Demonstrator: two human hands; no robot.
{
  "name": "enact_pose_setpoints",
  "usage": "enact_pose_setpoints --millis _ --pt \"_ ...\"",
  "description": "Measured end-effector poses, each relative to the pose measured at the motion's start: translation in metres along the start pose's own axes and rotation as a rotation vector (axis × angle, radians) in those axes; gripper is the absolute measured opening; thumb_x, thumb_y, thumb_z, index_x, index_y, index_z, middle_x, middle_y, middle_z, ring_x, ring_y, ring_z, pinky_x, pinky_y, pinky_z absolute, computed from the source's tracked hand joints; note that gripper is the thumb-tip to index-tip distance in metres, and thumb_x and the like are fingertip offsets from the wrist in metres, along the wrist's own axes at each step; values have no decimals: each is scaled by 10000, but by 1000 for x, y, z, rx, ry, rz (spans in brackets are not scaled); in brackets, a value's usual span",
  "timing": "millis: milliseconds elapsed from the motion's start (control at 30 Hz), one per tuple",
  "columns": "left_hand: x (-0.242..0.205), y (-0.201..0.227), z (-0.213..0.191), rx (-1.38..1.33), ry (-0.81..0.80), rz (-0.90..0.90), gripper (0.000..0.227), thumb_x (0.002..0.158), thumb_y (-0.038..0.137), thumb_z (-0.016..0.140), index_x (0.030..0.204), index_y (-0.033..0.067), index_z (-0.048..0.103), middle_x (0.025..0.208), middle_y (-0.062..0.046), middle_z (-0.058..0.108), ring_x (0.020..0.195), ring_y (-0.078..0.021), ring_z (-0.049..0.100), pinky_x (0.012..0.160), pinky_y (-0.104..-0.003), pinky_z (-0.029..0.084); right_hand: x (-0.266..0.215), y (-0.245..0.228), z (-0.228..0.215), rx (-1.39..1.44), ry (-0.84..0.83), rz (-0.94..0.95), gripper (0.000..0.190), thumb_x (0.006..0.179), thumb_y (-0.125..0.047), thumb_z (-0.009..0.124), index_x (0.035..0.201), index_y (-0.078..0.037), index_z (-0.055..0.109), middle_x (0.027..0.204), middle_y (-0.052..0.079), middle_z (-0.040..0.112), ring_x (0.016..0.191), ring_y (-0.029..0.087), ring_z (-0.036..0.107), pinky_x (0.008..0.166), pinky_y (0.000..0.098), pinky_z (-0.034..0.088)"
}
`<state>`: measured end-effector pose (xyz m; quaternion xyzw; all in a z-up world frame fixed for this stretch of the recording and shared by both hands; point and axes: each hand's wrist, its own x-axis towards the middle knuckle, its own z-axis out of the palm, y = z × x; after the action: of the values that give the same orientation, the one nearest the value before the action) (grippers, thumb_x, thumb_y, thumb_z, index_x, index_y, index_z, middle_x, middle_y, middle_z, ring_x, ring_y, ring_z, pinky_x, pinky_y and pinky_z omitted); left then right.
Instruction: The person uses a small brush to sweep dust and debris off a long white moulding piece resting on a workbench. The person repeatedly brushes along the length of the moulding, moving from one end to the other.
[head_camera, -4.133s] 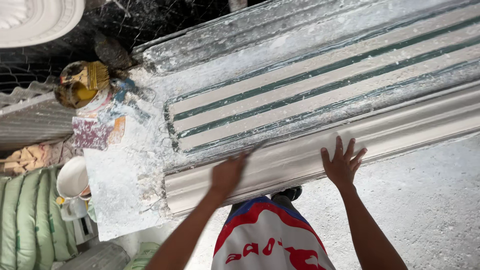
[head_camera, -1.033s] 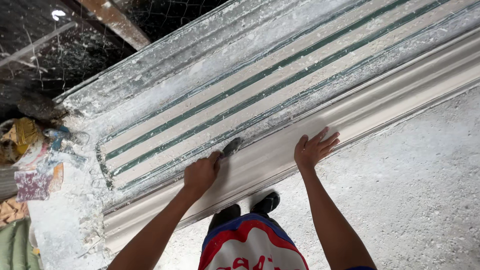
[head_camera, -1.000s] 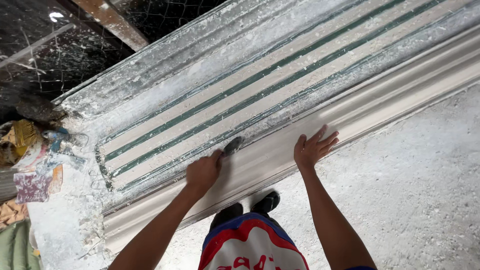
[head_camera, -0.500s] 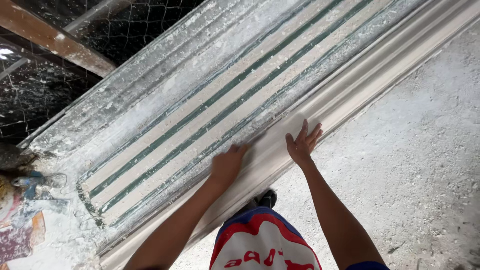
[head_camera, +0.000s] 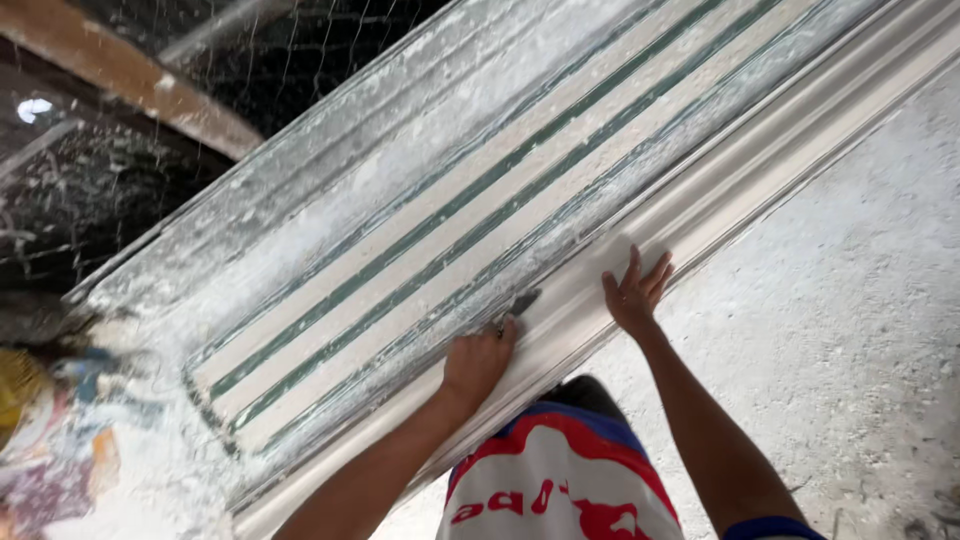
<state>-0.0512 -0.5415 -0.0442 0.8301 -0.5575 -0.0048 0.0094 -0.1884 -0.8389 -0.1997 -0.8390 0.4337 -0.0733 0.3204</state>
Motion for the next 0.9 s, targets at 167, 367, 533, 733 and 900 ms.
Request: enact_pose_setpoints --millis 167,367,533,733,900 --pt "-57 -29 -30 -13 -361 -71 494 953 76 593 1436 40 493 1112 -217 711 758 -303 758 496 -376 592 -9 -6 -15 -5 -37 -43 875 995 -652 464 1681 -213 146 1651 304 -267 1505 619 -209 1162 791 115" --pt "-44 -37 -26 8 -177 35 672 846 95 647 1479 89 424 1286 -205 637 926 -350 746 510 -409 623 -7 -13 -14 -73 -68 -46 878 1013 -615 433 1688 -154 112 1615 351 -295 1470 645 -237 1138 804 92" --pt "8 6 -26 -66 -167 -66 597 883 73 642 1459 57 485 1196 -182 694 772 -306 759 546 -410 608 -14 -3 -38 -83 -19 -237 865 979 -596 495 1632 -93 232 1606 396 -102 1472 652 -73 1122 794 143" --pt "65 58 -23 -50 -306 -305 454 905 95 636 1345 7 566 957 -154 728 655 -256 736 490 -369 586 57 49 -111 -99 75 -406 674 1039 -459 496 1587 -95 349 1665 370 115 1543 617 44 1191 764 155" --pt "112 142 17 235 -265 -511 404 893 113 624 1247 -83 625 898 -152 719 744 -221 705 555 -318 568 139 68 -127 -133 35 -555 647 1068 -425 471 1601 -75 362 1642 405 174 1521 646 44 1168 764 111"
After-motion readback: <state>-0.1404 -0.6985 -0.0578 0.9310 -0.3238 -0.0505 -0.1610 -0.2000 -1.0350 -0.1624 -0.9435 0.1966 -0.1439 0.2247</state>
